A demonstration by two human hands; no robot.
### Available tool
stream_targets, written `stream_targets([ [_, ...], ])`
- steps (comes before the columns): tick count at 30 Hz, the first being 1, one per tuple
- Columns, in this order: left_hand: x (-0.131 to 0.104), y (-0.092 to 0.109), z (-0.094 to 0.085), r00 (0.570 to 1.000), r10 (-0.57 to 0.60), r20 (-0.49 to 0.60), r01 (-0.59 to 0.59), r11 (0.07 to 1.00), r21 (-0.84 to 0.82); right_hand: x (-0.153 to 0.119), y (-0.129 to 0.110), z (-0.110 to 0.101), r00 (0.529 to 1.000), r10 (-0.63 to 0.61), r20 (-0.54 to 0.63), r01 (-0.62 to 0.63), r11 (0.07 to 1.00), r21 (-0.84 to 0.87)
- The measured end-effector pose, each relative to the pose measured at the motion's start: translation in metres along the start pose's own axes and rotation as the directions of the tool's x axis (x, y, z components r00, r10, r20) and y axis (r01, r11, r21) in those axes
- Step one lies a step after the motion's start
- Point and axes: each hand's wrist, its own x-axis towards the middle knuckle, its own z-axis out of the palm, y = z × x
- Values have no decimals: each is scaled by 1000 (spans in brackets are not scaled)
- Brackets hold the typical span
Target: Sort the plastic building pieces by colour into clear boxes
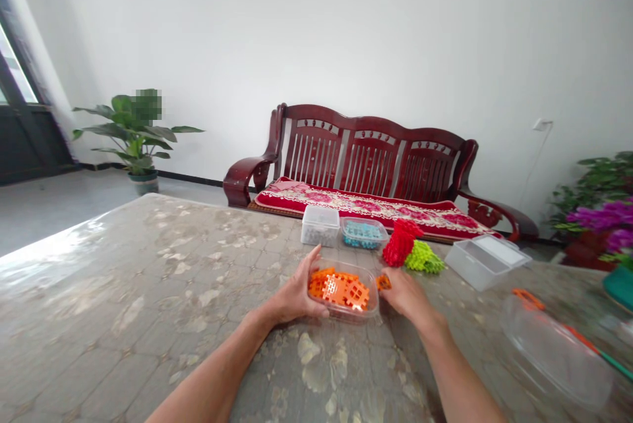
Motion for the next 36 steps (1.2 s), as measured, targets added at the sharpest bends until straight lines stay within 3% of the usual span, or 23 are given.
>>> stream_targets([
  [4, -1, -2, -3, 1000, -5, 26, 3, 998, 61, 0, -3, -2, 999, 35, -12, -35, 998, -47],
  [8, -1, -5, -3, 998, -13, 61, 14, 1000, -21, 1, 0, 2, 996, 83, -45, -83, 997, 10],
  [11, -1, -5, -3, 998, -21, 54, 23, 999, -30, 4, 7, 1, 991, 123, -45, -118, 988, 102],
  [14, -1, -4, -3, 998, -21, 54, 21, 1000, -15, 10, 14, -8, 972, 198, -126, -158, 949, 271],
  [16, -1, -3, -4, 998, -16, 59, 17, 1000, -4, 16, 20, -15, 953, 227, -199, -139, 916, 377],
  [18, -1, -1, -3, 998, -9, 63, 10, 1000, -9, 20, 26, -18, 960, 194, -199, -99, 908, 407],
  [24, -1, 2, -2, 998, -20, 57, 21, 1000, -21, 16, 40, -13, 990, 88, -112, -49, 947, 316],
  [30, -1, 1, -2, 998, -12, 54, 13, 1000, -16, 6, 26, -4, 994, 35, -106, -30, 998, 49],
  [36, -2, 1, -2, 999, -17, 51, 19, 999, -45, 6, 22, 2, 995, 57, -82, -54, 998, 37],
])
